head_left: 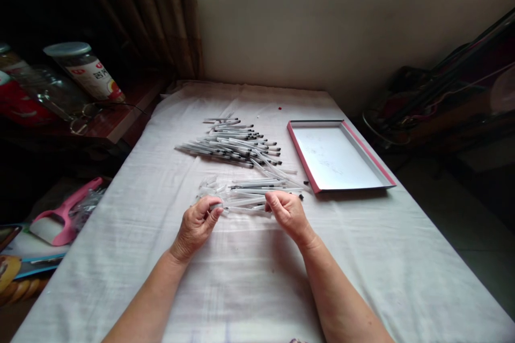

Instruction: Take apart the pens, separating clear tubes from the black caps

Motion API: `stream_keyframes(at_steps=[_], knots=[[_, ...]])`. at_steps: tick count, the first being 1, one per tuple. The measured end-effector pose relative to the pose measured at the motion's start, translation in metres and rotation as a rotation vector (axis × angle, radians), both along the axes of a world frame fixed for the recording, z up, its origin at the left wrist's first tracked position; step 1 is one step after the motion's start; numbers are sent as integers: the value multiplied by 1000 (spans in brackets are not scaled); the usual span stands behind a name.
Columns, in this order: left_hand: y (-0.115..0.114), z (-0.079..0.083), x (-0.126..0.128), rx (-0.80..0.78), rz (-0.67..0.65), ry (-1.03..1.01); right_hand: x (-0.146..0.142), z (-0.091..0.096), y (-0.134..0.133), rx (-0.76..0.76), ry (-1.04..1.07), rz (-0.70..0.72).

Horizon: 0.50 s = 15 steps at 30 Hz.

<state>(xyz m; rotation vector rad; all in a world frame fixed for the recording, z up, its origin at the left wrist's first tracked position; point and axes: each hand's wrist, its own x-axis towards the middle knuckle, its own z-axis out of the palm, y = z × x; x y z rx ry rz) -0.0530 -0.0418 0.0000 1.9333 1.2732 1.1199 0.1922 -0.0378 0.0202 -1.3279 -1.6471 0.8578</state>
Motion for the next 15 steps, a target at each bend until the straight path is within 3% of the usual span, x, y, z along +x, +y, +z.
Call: stream_keyframes(at_steps=[3,6,9,12,14,15], knots=[[0,2,4,61,-11,52,-4,2,1,-50,88,4],[2,7,4,71,-25,97,-5,5,0,26,92,20],[7,13,-9,-129,-60,30,6,8,1,148,91,23],[14,19,-33,-376,74,-223,27,7,4,221,174,-202],[19,19,-45,-412,145,-249,38,5,8,224,149,-318],[22,19,-47,-383,166,-200,40,3,9,221,107,-310]])
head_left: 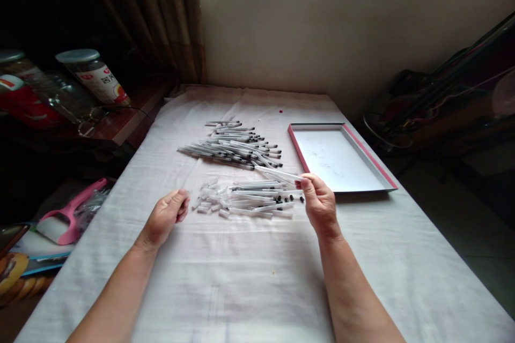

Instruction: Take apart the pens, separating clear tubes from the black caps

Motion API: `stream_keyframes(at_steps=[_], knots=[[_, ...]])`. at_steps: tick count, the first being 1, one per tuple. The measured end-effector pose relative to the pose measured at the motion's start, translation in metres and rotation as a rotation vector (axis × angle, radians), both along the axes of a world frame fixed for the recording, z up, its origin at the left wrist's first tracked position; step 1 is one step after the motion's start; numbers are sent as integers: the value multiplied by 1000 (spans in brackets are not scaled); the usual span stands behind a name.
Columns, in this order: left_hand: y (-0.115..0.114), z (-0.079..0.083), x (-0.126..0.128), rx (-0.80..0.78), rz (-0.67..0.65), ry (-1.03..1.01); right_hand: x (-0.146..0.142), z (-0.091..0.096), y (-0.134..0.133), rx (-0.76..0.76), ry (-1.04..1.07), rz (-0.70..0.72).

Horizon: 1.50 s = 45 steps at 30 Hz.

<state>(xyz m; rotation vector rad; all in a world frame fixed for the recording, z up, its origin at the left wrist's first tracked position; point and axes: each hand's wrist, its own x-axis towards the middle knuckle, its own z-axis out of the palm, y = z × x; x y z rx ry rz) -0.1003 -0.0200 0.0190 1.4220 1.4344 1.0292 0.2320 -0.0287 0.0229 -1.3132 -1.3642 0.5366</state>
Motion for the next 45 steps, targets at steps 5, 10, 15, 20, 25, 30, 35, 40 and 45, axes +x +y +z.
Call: stream_keyframes(at_steps=[5,10,15,20,25,30,35,40,45], knots=[[9,-10,11,399,27,523,-9,-14,2,16,-321,113],[6,-23,15,603,-28,795,-12,-23,2,69,-495,70],[5,-27,10,615,-57,788,-12,-27,3,103,-563,82],[30,-19,11,619,-84,780,-13,-29,3,122,-574,68],[81,-10,9,549,-8,989,-16,-29,2,113,-572,66],[116,-6,6,474,-19,1199,-21,-33,2,113,-600,65],[127,-6,7,461,-75,1265,-22,-37,5,121,-623,82],[122,-1,8,494,-104,1273,-28,-40,5,94,-612,173],[90,0,11,643,-45,1173,-39,-44,3,104,-632,241]])
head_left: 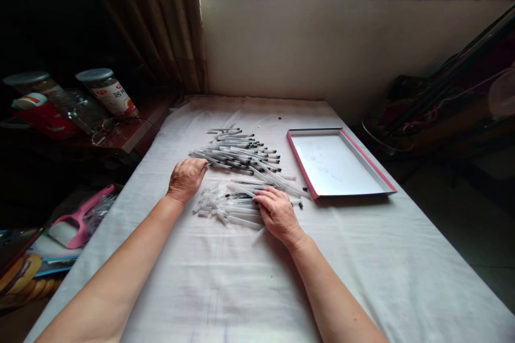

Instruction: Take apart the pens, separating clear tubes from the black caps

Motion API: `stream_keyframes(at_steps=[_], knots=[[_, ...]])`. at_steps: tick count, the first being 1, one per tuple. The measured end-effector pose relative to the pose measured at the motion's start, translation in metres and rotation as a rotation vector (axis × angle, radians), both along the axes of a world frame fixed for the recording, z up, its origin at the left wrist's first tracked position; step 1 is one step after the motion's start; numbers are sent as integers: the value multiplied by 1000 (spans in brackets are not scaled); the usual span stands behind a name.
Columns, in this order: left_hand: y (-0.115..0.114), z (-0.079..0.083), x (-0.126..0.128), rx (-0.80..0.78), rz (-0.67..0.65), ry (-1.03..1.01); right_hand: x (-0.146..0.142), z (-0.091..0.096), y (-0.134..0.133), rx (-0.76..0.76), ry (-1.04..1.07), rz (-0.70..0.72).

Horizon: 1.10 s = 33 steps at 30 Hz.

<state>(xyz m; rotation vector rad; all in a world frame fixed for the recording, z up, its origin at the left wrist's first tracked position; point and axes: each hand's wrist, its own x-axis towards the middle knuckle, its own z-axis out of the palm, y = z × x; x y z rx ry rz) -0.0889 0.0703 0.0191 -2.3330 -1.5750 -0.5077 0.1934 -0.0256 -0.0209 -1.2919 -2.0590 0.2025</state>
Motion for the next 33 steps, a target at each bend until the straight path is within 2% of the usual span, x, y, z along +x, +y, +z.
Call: stream_keyframes(at_steps=[3,7,11,19,22,25,28,33], knots=[[-33,-5,10,41,-48,-99,-3,2,0,47,15,-14],[-75,-13,33,5,-121,-209,-6,14,-3,105,103,-72],[-97,-17,52,-20,-181,-269,-16,25,-9,55,147,-72],[-104,-19,66,3,-277,-257,-26,25,-15,-48,301,11],[-102,-19,62,61,-271,-296,-15,25,-12,-160,497,-54],[-101,-19,54,90,-263,-371,-1,26,-7,-343,718,-137],[-101,-18,51,40,-293,-464,9,28,-4,-454,880,-154],[-103,-18,52,-134,-263,-657,9,31,-4,-463,985,-142]])
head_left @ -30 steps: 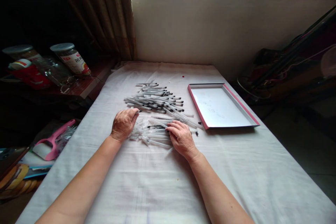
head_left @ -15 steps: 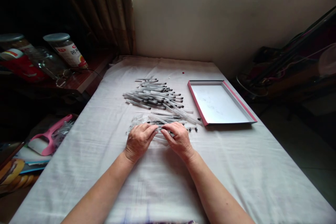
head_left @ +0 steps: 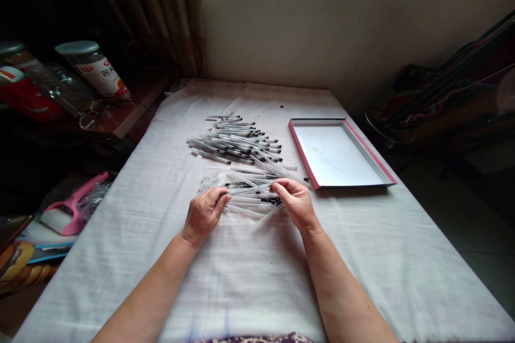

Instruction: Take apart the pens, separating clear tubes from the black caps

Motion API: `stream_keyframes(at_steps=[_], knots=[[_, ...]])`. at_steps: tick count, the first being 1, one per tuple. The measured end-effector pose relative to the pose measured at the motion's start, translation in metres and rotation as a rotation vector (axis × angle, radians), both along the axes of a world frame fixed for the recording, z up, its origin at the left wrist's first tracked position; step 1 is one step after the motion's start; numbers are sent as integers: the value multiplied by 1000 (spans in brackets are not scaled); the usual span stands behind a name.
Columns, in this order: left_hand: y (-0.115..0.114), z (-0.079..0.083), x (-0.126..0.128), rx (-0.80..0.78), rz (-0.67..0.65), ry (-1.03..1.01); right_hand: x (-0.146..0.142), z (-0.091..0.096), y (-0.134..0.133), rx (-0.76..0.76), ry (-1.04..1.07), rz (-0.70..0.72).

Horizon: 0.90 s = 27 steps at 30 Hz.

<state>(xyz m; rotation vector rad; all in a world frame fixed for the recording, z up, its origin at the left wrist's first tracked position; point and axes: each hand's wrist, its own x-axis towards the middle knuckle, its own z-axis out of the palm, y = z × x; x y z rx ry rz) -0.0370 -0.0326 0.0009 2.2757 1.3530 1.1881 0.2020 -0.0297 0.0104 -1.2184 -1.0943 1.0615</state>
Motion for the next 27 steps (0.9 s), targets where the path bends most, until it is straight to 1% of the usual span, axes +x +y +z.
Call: stream_keyframes(at_steps=[4,5,7,12,15,18,22,27], knots=[[-1,0,-3,-289,-36,-168,-2,0,-1,2,0,23],[-1,0,-4,-346,-42,-210,-2,-1,-2,5,-13,28],[-2,0,-5,-398,-43,-283,-2,-1,-2,17,-46,28],[-2,1,-7,-371,-8,-332,-4,-3,-1,34,-116,17],[0,0,-9,-403,24,-327,-6,-3,-2,18,-108,27],[2,-2,-11,-426,15,-317,-8,-3,-3,6,-108,23],[1,-3,-11,-389,13,-348,-7,-1,-3,-3,-142,4],[1,-2,-13,-398,41,-252,-7,-2,-3,-3,-126,2]])
